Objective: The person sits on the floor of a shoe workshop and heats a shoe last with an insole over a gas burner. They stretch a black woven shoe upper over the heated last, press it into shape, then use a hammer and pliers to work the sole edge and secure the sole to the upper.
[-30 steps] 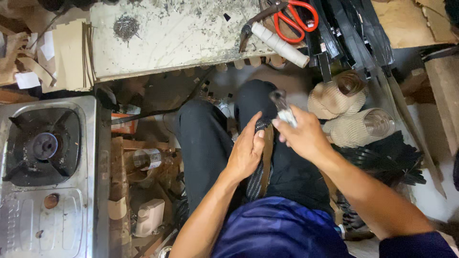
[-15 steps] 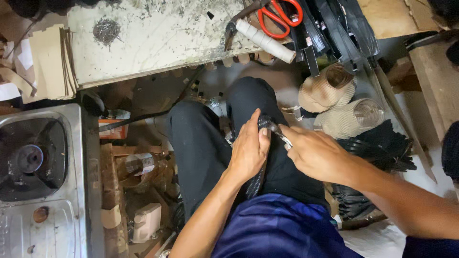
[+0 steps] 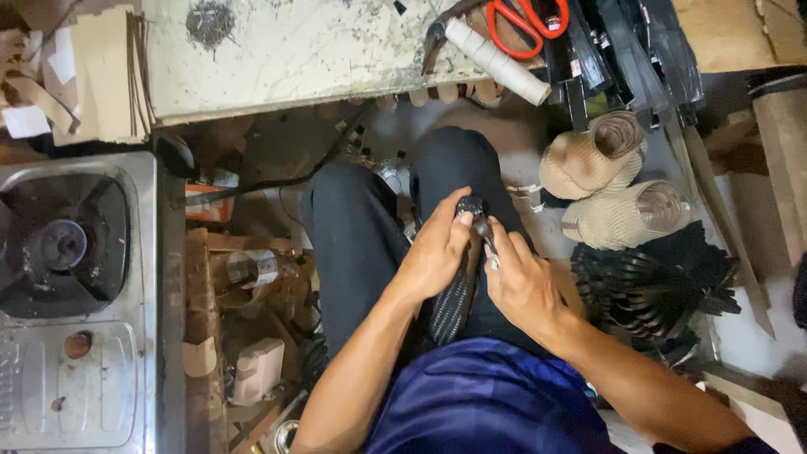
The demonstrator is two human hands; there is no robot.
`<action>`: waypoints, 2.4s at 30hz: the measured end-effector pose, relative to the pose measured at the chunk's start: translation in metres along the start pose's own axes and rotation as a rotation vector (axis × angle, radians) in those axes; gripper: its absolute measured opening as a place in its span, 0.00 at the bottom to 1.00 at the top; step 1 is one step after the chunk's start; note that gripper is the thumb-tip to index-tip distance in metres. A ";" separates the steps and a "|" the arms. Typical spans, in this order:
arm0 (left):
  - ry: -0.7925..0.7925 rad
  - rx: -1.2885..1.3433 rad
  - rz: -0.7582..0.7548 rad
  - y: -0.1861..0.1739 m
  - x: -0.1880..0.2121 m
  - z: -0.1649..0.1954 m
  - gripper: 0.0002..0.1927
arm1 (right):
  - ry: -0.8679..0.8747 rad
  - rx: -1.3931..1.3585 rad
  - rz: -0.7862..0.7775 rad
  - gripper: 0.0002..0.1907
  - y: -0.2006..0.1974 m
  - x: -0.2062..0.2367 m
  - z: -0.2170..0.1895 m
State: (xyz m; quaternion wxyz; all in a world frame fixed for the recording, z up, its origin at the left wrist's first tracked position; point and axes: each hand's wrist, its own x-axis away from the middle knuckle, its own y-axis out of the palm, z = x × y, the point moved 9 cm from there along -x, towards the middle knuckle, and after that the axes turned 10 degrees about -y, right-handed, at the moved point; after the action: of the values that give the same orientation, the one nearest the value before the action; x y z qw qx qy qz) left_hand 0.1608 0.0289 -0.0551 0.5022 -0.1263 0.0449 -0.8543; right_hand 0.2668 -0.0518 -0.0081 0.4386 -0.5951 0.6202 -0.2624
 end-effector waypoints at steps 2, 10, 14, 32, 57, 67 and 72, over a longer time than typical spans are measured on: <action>0.000 -0.079 0.068 0.002 0.003 0.007 0.23 | 0.043 0.045 -0.091 0.30 0.000 0.001 0.005; 0.023 -0.225 0.176 0.013 0.012 0.024 0.23 | -0.020 -0.071 -0.367 0.31 -0.028 -0.013 0.009; -0.020 -0.158 0.156 0.003 0.007 0.014 0.24 | 0.026 -0.011 -0.359 0.30 -0.018 -0.004 0.001; 0.134 -0.299 0.183 0.022 0.018 0.033 0.25 | 0.035 -0.082 -0.367 0.29 -0.045 -0.009 0.006; 0.092 -0.290 0.202 0.016 0.017 0.029 0.21 | 0.024 -0.017 -0.305 0.30 -0.024 0.001 0.006; -0.020 -0.177 0.106 -0.005 0.020 0.025 0.20 | 0.038 -0.082 -0.126 0.31 -0.005 0.012 -0.008; 0.042 -0.199 0.193 -0.007 0.038 0.034 0.20 | 0.347 -0.356 -0.420 0.25 -0.001 0.027 0.013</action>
State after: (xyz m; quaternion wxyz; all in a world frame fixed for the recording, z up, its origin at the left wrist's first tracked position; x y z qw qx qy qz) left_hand 0.1464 0.0010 -0.0142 0.5659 -0.1527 0.1520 -0.7958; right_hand 0.2811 -0.0759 -0.0196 0.1518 -0.7238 0.5855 -0.3320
